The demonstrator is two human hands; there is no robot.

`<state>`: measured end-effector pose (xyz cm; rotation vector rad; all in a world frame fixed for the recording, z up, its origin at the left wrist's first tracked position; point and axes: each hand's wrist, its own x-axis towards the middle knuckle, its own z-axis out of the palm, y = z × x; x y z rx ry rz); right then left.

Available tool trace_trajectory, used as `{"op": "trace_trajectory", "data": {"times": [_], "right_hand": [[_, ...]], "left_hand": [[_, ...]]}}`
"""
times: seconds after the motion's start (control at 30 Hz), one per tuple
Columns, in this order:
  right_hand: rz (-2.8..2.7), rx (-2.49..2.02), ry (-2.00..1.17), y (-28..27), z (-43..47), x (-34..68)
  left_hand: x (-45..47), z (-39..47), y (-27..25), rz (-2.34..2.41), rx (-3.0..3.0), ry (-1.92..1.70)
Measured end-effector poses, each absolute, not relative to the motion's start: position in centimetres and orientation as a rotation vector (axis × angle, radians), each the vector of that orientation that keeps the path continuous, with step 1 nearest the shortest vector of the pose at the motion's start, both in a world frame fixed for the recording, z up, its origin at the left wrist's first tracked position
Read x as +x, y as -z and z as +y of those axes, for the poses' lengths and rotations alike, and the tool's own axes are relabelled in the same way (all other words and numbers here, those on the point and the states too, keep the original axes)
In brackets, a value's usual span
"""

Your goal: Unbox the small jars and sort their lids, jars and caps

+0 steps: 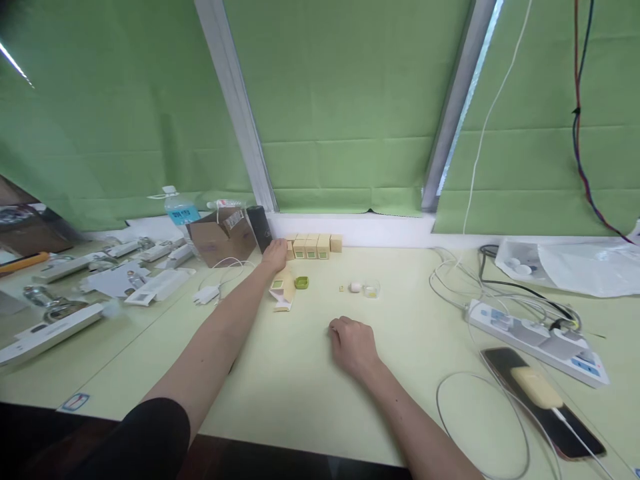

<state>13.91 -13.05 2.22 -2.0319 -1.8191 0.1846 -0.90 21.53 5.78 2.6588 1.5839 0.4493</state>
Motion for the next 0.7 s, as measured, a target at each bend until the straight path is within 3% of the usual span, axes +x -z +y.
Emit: {"op": "trace_trajectory", "data": {"times": [0.27,0.43,0.57,0.7], "right_hand": [[-1.81,-2.033,-0.154,-1.6,-12.8,14.4],[-1.77,-1.986,-0.171,-1.3,-12.6,14.8],[-1.7,-1.891,-0.172,-1.0,-12.6,15.2],[-1.545,-1.77,-0.17,-0.7,-12.4,16.1]], "left_hand": [[-1.5,20.9,-6.5,1.731,2.522,-0.528],[-2.4,18.5,-7.7,1.688,2.49,-0.793],[-2.6,13.9,-8.1,1.371,2.36,-1.219],[-2.9,7.4,-7.4,0.868,2.247,-1.193]]}}
